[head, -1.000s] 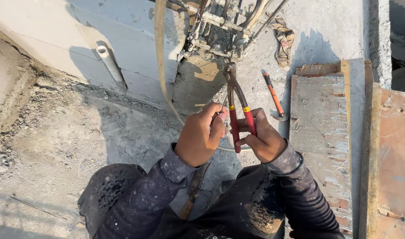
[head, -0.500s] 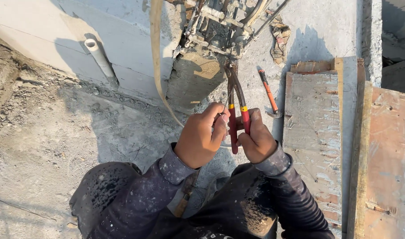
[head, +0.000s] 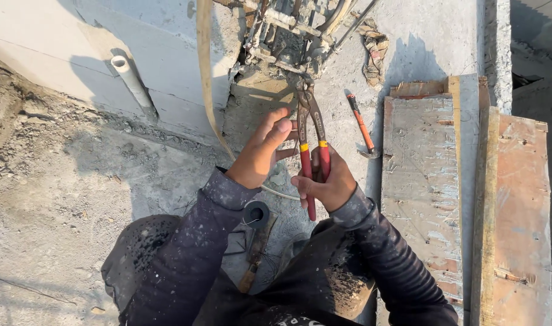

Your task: The person pulls a wire from a spool, cuts it with end-cutting pliers, and twists the wire around a rebar structure. They then use the pliers to tighten and secure the wire before cutting off the excess.

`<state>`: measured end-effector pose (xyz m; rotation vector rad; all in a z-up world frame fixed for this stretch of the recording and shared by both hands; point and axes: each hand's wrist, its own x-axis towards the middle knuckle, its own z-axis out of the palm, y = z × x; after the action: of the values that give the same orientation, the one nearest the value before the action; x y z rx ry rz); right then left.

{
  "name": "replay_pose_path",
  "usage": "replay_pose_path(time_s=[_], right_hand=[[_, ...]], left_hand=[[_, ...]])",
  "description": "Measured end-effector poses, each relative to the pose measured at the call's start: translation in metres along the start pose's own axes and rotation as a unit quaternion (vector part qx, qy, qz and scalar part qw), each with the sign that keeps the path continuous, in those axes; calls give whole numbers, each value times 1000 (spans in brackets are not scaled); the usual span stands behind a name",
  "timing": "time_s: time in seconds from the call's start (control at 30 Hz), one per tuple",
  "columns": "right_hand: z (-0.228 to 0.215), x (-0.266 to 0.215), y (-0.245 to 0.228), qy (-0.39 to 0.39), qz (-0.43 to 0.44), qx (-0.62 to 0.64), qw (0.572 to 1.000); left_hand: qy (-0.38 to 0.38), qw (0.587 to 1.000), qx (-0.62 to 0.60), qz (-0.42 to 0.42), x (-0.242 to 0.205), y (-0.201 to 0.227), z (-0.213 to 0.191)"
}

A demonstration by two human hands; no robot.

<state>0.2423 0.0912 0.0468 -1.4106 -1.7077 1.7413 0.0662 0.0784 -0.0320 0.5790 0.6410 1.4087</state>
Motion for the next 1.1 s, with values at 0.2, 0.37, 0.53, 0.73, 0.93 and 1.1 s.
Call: replay_pose_path(time_s=[0.2,0.37,0.53,0.73,0.93,1.1], right_hand=[[-8,6,41,-163,33,315,934],[4,24,78,-118,66,252,958],[48,13,94,48,-137,61,987],[39,-2,107,-91,-14,349,933],[45,-4,106,-408,73,715,563],[28,14,126,-286,113,496,812]], left_hand=[[-170,983,72,-22,18,-15,15],[-29,975,219,39,13,-22,19],[148,836,512,129,17,-29,30],[150,874,454,90,7,-18,39],[-74,989,127,-35,8,2,19],[-49,994,84,-43,12,-29,8]])
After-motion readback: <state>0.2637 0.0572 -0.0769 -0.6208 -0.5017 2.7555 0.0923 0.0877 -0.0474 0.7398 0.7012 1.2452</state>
